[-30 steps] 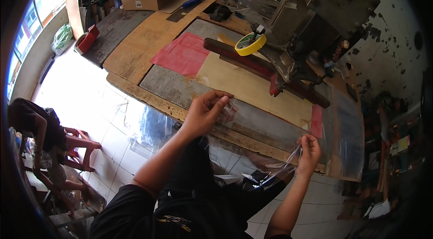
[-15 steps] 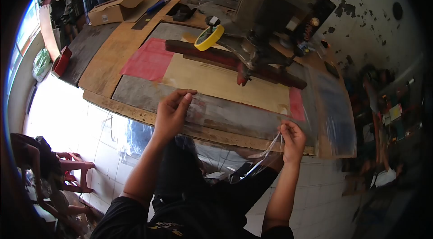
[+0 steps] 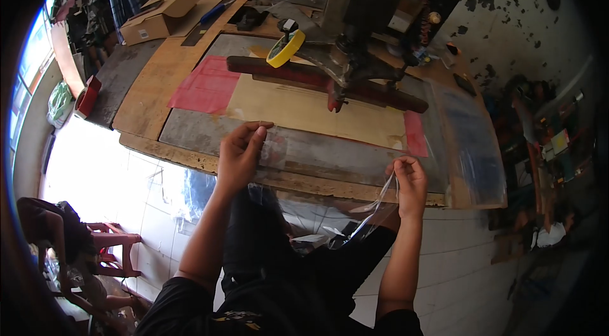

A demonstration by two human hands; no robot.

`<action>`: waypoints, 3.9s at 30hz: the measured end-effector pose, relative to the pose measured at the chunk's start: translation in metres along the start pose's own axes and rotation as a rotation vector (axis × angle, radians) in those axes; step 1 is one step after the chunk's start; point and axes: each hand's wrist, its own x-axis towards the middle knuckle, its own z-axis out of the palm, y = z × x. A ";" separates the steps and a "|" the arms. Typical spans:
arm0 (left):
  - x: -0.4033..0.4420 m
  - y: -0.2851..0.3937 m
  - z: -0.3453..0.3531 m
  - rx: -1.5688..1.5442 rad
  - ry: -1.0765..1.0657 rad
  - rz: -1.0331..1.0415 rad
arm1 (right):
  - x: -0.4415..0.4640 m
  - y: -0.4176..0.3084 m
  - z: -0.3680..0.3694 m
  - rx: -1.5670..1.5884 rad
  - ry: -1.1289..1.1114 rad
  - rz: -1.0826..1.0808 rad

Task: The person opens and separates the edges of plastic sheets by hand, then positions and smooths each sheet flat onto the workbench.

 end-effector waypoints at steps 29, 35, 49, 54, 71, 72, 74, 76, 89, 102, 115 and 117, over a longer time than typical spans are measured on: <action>-0.076 -0.048 -0.018 0.603 0.073 0.754 | -0.061 0.035 -0.004 -0.700 0.072 -0.721; -0.073 -0.046 -0.030 0.703 0.101 0.811 | -0.055 0.030 -0.008 -0.900 -0.100 -0.928; -0.074 -0.067 -0.023 0.661 0.204 0.854 | -0.053 0.074 0.015 -0.852 0.134 -1.051; -0.068 -0.049 -0.024 0.626 0.254 0.852 | -0.057 0.067 0.015 -0.587 0.146 -0.900; 0.069 0.005 -0.006 0.830 0.012 0.200 | 0.090 0.008 0.011 -0.692 -0.069 -0.119; 0.082 0.000 -0.004 0.827 0.009 0.233 | 0.105 0.011 0.009 -0.858 -0.072 -0.170; 0.102 -0.009 0.000 1.087 -0.046 0.242 | 0.121 0.010 0.015 -0.922 -0.059 -0.139; 0.121 -0.013 0.002 1.141 -0.058 0.196 | 0.128 0.007 0.027 -0.980 -0.064 -0.093; 0.116 -0.017 0.007 1.280 -0.097 0.291 | 0.114 0.006 0.045 -1.005 -0.013 -0.354; 0.108 -0.003 0.008 1.271 -0.194 0.338 | 0.118 -0.013 0.022 -1.051 -0.266 -0.293; 0.109 0.006 0.013 1.145 -0.177 0.291 | 0.120 -0.001 0.009 -1.025 -0.296 -0.384; 0.110 0.006 0.014 1.127 -0.185 0.290 | 0.122 0.002 0.006 -1.035 -0.285 -0.391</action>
